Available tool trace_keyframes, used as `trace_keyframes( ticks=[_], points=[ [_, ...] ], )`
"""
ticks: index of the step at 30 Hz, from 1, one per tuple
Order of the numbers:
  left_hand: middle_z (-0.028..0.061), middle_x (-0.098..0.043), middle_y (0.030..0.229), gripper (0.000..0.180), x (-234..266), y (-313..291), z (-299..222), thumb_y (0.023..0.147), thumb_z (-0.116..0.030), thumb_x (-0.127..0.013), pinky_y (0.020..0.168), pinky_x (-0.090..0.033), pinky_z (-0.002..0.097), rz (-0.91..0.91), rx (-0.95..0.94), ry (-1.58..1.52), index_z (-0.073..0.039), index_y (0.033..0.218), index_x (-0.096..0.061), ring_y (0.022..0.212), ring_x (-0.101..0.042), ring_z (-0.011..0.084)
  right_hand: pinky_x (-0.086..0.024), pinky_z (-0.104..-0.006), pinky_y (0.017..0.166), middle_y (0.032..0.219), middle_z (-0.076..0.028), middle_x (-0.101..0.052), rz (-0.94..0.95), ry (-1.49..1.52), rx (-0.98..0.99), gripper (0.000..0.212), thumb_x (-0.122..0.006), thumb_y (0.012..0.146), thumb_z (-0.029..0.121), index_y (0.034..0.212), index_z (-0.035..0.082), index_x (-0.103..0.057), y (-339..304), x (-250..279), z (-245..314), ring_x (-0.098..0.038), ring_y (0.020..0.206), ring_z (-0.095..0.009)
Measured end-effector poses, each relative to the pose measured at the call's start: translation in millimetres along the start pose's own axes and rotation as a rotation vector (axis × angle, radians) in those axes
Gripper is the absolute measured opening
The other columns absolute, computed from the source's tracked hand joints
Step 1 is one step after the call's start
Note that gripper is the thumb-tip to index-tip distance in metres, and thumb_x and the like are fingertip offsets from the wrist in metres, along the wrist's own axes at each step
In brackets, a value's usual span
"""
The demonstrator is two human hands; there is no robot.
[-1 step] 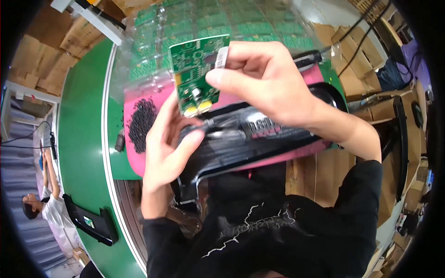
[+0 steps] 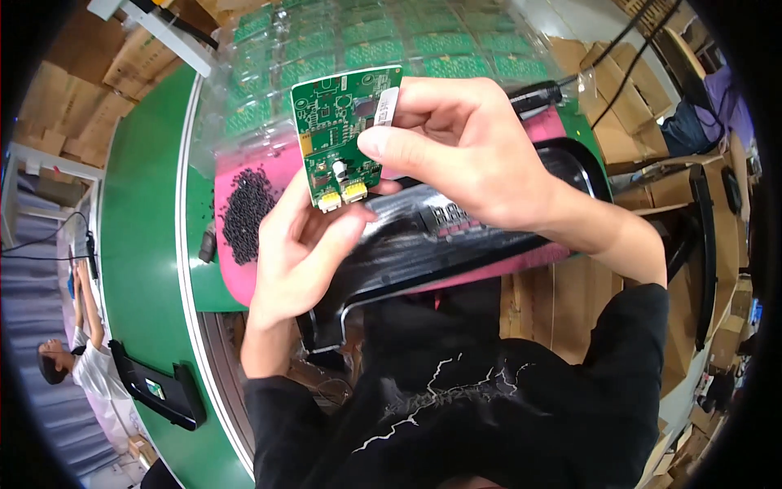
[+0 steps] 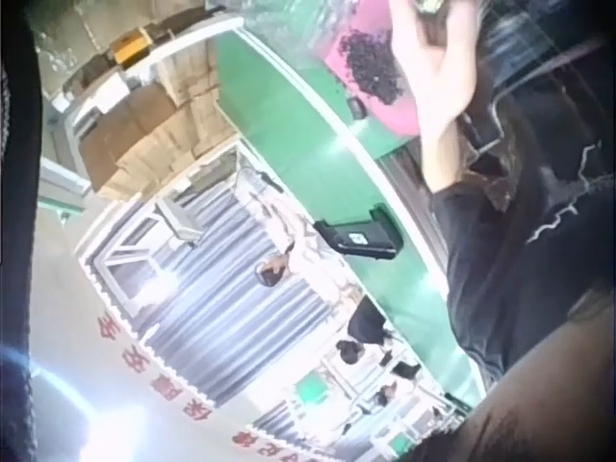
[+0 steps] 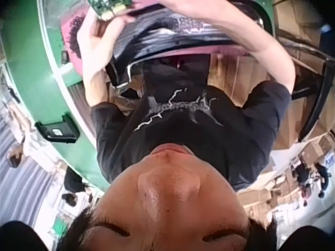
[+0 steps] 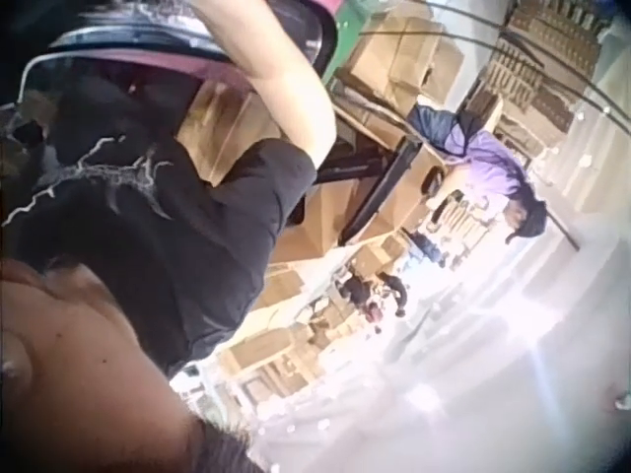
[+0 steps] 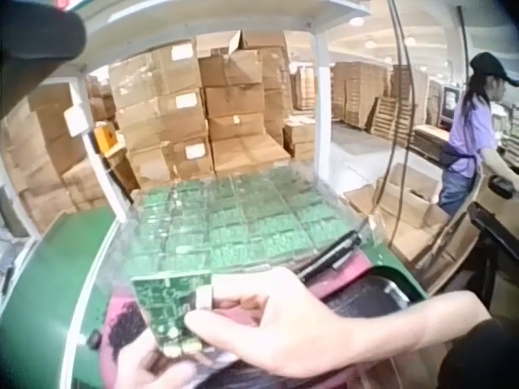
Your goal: Installing a circuit board into a plastic housing and securing it with an electric screwdriver.
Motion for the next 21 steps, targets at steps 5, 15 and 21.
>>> trace_keyframes(
  ticks=[5,15,21],
  points=[
    [0.0082,-0.065,0.1,0.033,-29.2,17.0,0.4,0.097,-0.007,-0.043,0.067,-0.047,0.023,0.172,0.035,0.13,0.004,0.127,-0.048,0.076,-0.056,0.009,-0.052,-0.0224,0.073,0.105,-0.008,-0.064,-0.294,-0.85,0.423,0.06,-0.075,0.078,0.005,0.132,0.003,-0.049,-41.8,31.1,35.7,-0.062,0.085,-0.012],
    [0.0053,-0.066,0.09,0.044,-51.5,32.1,52.5,0.09,-0.002,-0.052,0.056,-0.044,0.0215,0.506,0.427,0.187,0.0,0.134,-0.045,0.069,-0.054,0.0078,-0.051,-0.0255,0.065,0.084,-0.005,-0.062,-0.13,-1.085,0.206,0.055,-0.08,0.069,0.006,0.12,0.005,-0.06,-114.2,68.5,4.5,-0.061,0.073,-0.017],
    [0.0172,-0.067,0.097,0.053,-36.0,33.1,72.8,0.072,-0.002,-0.075,0.064,-0.055,0.029,0.317,0.117,0.587,0.004,0.12,-0.055,0.069,-0.064,0.016,-0.049,-0.0271,0.072,0.094,-0.005,-0.066,-0.206,-1.01,0.014,0.057,-0.081,0.065,0.006,0.118,0.004,-0.061,-133.3,95.3,-42.9,-0.061,0.081,-0.016]
  ],
)
Point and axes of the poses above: each hand's wrist, its own y-axis towards the middle knuckle, its own x-axis out of the back of the hand, z = x × y, the point moved 7 cm from there along y, towards the middle knuckle
